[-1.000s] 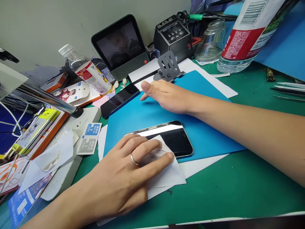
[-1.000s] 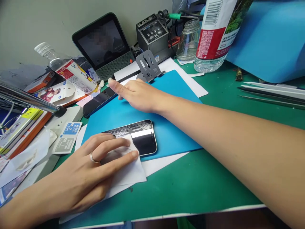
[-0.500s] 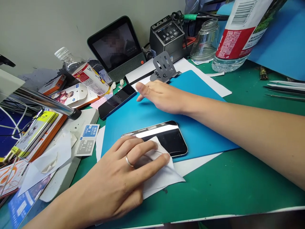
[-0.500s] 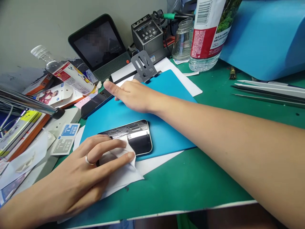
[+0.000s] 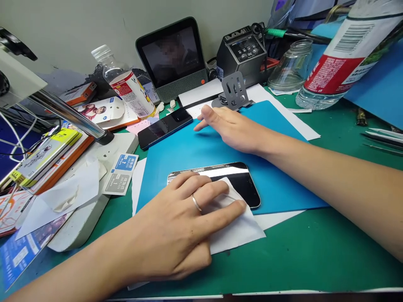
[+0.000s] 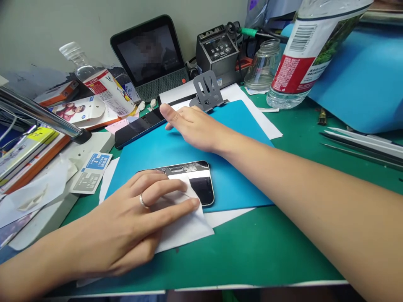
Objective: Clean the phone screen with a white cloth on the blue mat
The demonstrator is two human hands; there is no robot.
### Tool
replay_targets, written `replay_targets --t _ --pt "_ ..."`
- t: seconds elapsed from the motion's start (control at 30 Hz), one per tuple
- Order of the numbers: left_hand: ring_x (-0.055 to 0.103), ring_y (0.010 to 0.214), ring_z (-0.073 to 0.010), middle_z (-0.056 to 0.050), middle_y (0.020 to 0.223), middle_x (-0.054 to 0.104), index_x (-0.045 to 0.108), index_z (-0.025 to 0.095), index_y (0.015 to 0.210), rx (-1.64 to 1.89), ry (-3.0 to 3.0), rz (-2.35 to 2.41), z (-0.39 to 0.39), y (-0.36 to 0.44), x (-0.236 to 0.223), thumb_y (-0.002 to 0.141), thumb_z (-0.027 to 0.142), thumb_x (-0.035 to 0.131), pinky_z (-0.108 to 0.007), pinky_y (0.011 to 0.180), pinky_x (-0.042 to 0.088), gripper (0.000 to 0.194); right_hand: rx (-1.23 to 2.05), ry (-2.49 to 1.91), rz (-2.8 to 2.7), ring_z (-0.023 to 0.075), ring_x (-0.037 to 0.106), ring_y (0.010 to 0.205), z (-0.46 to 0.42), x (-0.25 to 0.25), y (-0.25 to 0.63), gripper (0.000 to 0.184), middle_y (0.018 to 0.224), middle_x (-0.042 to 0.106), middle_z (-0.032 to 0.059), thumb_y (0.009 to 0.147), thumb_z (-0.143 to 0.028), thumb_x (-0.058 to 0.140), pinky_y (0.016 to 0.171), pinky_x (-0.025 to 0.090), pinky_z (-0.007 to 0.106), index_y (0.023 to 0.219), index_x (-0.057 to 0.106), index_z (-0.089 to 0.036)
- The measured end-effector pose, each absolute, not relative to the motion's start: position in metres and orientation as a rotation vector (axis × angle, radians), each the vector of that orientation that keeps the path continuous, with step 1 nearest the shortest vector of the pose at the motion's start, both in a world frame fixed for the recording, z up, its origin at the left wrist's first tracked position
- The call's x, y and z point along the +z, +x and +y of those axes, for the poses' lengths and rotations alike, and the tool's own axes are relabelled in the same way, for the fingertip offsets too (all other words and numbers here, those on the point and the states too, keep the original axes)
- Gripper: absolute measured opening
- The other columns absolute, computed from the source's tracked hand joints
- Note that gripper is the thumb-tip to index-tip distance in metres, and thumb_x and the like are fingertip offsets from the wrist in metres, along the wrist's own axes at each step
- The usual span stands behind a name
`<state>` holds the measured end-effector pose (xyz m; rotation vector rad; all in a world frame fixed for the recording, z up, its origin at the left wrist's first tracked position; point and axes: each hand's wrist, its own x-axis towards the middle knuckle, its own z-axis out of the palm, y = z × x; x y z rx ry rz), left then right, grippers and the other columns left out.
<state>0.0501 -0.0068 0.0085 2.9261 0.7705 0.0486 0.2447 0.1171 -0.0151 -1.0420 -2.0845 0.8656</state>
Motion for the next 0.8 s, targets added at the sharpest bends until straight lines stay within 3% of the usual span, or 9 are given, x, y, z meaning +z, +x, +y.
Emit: replay_targets --t 0.23,0.8 --pt "0.050 0.115 -0.0297 -0.011 0.142 0.048 0.046 0.025 0.146 0.056 2.927 0.784 0.000 0.066 0.010 0.089 0.021 0.048 -0.047 0.100 0.042 0.057 0.863 -1.067 -2.069 0.0246 0.052 0.130 0.117 -0.015 0.244 0.081 0.122 0.071 0.0070 0.090 -0.081 0.020 0.110 0.031 0.034 0.102 0.078 -0.025" --pt "0.048 0.116 -0.0299 -0.012 0.140 0.049 0.043 0.024 0.147 0.065 2.883 0.840 -0.005 0.072 0.010 0.089 0.019 0.049 -0.048 0.099 0.042 0.058 0.878 -0.964 -2.089 0.0242 0.057 0.123 0.115 -0.014 0.245 0.085 0.115 0.074 0.0105 0.090 -0.081 0.021 0.107 0.033 0.033 0.101 0.078 -0.020"
